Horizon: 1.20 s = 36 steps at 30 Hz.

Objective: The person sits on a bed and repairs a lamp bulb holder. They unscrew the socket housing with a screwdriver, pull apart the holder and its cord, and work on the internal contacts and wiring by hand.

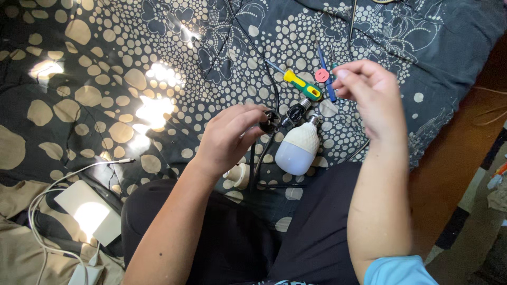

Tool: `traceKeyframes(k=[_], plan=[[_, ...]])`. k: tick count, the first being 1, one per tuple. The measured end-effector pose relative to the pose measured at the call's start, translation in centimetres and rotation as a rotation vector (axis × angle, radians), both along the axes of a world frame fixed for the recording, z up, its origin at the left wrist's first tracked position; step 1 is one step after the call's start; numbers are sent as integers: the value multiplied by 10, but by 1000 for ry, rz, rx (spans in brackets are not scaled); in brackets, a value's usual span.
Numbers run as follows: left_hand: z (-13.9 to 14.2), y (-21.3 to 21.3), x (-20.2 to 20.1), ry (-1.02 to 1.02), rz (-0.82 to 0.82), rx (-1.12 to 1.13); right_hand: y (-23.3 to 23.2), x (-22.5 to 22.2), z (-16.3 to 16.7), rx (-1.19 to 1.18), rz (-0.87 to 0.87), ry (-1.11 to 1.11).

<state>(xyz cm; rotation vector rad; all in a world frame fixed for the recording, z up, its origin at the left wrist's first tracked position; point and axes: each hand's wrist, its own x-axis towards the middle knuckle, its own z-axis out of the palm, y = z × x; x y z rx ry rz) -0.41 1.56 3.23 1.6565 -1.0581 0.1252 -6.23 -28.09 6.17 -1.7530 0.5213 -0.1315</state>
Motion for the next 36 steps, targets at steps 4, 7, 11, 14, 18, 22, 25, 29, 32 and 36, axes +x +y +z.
traceKeyframes(k=[4,7,11,14,18,22,25,29,32,36], plan=[[2,0,0,10,-14,-1,13,9,-37,-356,87,48],[4,0,0,-9,-23,-13,21,17,-68,-713,178,67],[5,1,-1,-30,-42,-34,29,21,-88,-899,224,23],[4,-1,-1,-17,-65,-56,33,23,-82,-926,186,112],[1,-1,-2,69,-85,-58,35,20,-57,-871,114,158],[-2,-1,-4,76,-17,17,31,13,-22,-717,21,-237],[-6,-3,-4,82,-3,10,27,-10,12,-751,-28,-485],[-10,-4,-3,77,21,2,28,-49,50,-751,-63,-728],[-11,-5,-3,118,28,-18,36,-67,65,-672,-50,-808],[-9,-4,-4,154,47,3,47,-69,71,-721,11,-786]])
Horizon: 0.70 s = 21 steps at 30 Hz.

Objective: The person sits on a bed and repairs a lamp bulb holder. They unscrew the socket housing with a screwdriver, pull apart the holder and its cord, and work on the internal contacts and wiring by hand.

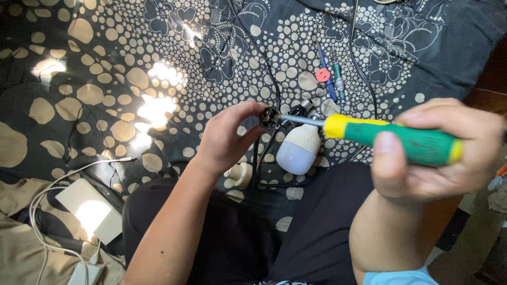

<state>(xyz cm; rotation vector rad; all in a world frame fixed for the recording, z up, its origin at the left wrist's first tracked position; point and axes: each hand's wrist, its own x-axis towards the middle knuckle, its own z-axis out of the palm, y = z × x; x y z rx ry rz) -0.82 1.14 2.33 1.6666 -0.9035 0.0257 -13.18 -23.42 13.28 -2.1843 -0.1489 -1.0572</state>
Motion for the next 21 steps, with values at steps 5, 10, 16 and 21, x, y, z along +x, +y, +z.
traceKeyframes(k=[5,10,16,21], plan=[[4,-1,1,-10,40,13,8,6,1,-58,18,49],[9,-5,1,-58,56,21,15,2,-1,-41,21,52],[14,-9,3,-103,68,33,11,11,1,-172,55,-4],[13,-9,3,-71,77,46,25,19,5,-229,113,-15]])
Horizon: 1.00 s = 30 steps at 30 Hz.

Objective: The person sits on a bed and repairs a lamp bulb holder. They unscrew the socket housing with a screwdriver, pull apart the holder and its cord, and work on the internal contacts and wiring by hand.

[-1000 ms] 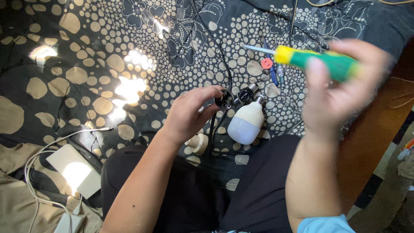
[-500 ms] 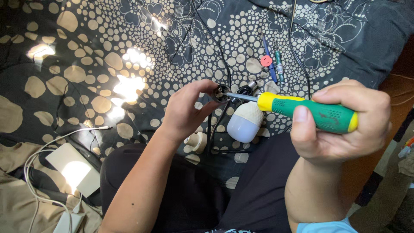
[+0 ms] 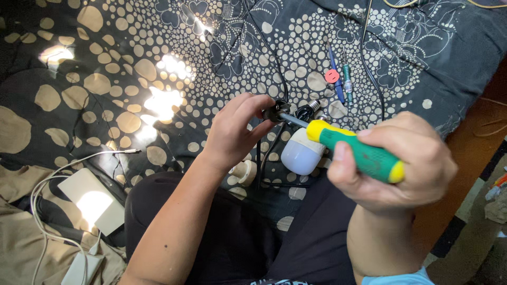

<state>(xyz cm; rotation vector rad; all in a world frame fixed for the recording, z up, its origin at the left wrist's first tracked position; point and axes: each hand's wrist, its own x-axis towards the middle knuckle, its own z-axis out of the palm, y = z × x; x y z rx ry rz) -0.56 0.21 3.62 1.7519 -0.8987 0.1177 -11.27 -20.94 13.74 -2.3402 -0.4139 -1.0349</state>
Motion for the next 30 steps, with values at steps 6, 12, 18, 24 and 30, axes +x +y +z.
traceKeyframes(k=[6,12,18,24,30], plan=[[-2,-1,-1,48,5,-10,22,2,7,-5,-34,105],[0,-2,-2,49,22,-1,28,8,10,-83,-44,101],[1,-4,-2,47,60,25,28,7,2,-95,-34,98],[0,-5,0,31,34,-14,5,-1,-11,170,-11,-98],[2,-2,0,6,-8,-14,-16,-14,-20,235,-127,48]])
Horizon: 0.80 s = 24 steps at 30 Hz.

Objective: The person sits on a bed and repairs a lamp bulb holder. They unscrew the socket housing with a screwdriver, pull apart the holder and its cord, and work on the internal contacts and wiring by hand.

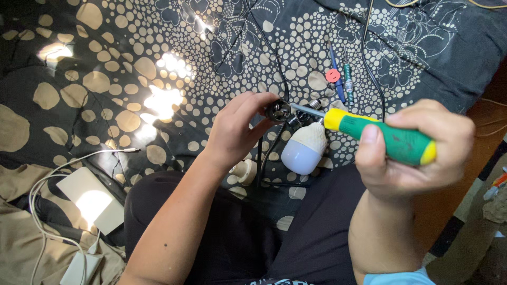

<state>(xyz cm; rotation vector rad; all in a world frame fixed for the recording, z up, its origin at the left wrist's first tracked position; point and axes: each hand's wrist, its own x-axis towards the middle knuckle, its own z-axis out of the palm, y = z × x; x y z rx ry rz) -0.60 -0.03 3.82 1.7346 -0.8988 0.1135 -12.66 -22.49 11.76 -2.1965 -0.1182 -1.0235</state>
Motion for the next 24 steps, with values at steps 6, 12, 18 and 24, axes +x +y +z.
traceKeyframes(k=[6,12,18,24], plan=[[1,1,2,-14,-21,0,-4,2,-3,106,31,76],[3,1,1,-10,-26,6,1,5,-5,137,47,70],[6,2,1,-20,-32,27,9,7,-1,106,19,111],[3,1,0,-43,4,63,24,14,18,-57,-74,176]])
